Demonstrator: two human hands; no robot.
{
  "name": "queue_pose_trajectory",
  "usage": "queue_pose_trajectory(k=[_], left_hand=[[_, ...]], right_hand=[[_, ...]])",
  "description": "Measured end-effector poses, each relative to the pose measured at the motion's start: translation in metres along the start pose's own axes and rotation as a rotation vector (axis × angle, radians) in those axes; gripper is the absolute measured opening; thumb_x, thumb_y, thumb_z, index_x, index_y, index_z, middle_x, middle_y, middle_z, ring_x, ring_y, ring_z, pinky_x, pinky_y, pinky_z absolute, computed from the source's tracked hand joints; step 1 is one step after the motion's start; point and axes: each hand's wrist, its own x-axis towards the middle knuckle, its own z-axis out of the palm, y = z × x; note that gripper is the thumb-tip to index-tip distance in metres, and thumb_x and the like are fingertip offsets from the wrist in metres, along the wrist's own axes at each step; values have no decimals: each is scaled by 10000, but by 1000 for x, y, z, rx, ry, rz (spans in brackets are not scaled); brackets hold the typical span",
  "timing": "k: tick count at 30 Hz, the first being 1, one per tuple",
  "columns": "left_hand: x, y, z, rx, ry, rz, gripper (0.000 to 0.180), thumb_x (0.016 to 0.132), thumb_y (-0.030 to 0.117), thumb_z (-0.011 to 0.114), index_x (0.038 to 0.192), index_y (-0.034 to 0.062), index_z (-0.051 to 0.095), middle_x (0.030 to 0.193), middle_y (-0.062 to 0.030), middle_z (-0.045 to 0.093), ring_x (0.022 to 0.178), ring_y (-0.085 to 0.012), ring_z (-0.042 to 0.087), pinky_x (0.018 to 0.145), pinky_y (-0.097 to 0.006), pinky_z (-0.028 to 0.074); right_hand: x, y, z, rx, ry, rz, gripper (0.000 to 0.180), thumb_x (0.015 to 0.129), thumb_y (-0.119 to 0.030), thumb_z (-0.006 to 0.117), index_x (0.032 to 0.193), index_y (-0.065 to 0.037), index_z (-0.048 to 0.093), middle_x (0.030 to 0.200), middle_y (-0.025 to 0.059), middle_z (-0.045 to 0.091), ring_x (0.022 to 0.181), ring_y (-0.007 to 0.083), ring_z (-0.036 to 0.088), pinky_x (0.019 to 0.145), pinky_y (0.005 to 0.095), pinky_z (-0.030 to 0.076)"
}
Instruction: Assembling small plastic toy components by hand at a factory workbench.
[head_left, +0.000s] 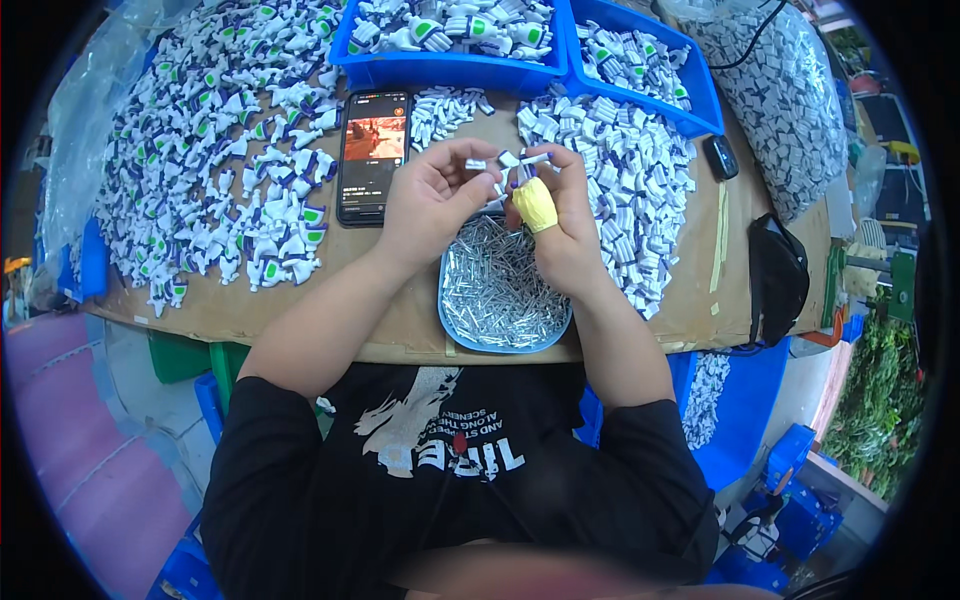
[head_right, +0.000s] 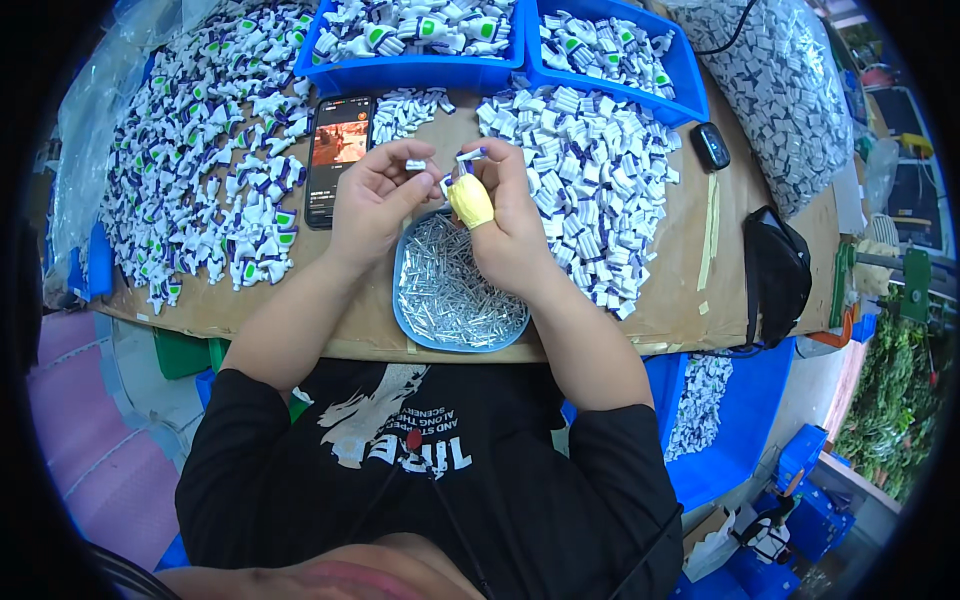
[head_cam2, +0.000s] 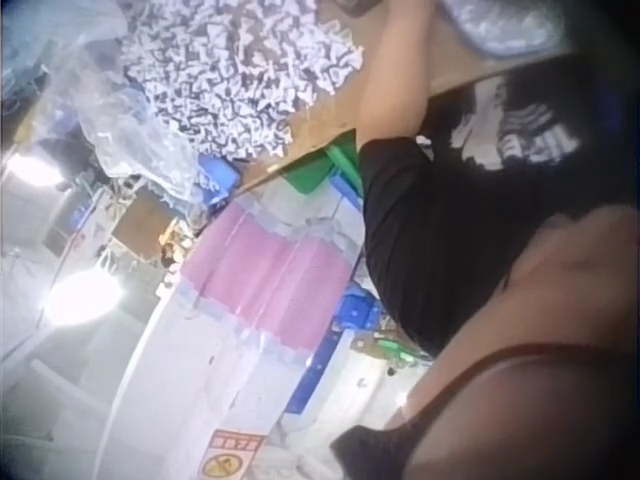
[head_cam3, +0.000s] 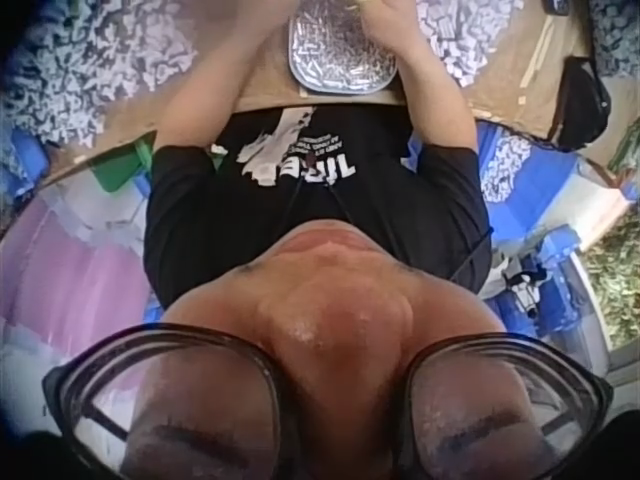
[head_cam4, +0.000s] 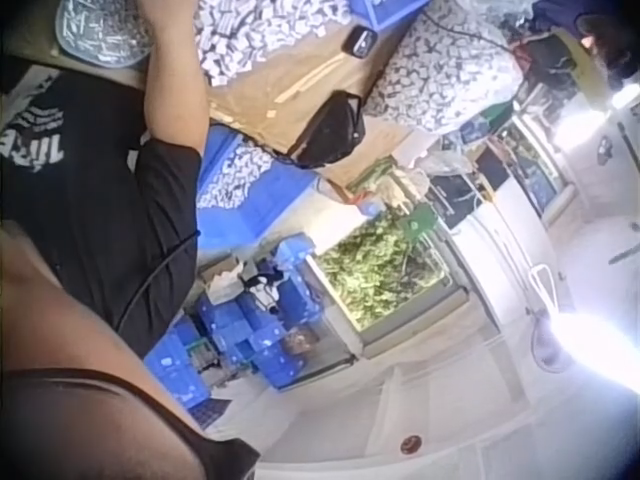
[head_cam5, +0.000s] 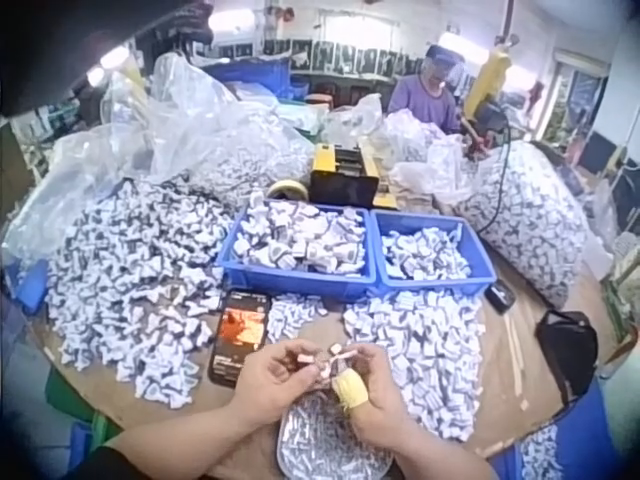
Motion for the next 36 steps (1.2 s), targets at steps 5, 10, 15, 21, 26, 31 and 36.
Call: queue_pose_trajectory(k=[5,10,15,21,26,31,36], left_hand=[[3,3,-7,-21,-15,23,276,876,20,600,1142,-17,539,951,-65,607,850,-108,611,768,-235,525],[6,-6,-15,106,-11,36,143,921,78,576,999,25,468,967,-106,606,830,-116,610,774,-248,511],[6,-2,3,-106,23,126,235,988,180,470,1153,29,400,1137,-187,586,961,-184,593,810,-284,465],[-2,12,9,-287,-166,-64,435,1016,248,373,1370,0,325,1372,-210,461,1057,-158,525,809,-246,427],[-2,14,8,-287,-211,-100,482,1009,251,392,1403,-21,332,1384,-160,475,965,-96,530,724,-200,397],[-2,11,7,-268,-229,-85,475,1006,240,397,1392,-32,345,1371,-159,489,1048,-116,535,765,-218,408],[-2,17,7,-303,-274,-119,476,995,211,405,1375,-64,325,1411,-226,415,1287,-252,443,1060,-355,343]], right_hand=[[0,-1,-1,-10,-4,9,382,914,-47,485,1274,-60,357,979,80,524,776,124,519,681,255,441],[-1,-1,2,-22,-9,-19,381,915,-48,481,1278,-57,362,983,85,530,778,123,522,686,253,444],[-1,4,-3,287,-114,110,322,938,-141,507,1234,-69,406,999,98,550,780,147,544,686,263,455],[-4,-2,-1,470,-232,235,277,946,-248,529,1153,-69,481,1024,101,572,777,154,555,679,278,464],[-4,-3,-2,482,-225,248,287,934,-254,557,1139,-63,495,1015,89,586,768,153,561,676,278,465],[-2,0,-6,385,-245,197,321,907,-237,610,1138,-45,499,1002,87,597,770,153,568,676,279,465],[0,0,-11,364,-269,205,364,886,-240,649,1146,-28,507,1007,92,607,791,146,576,676,271,463]])
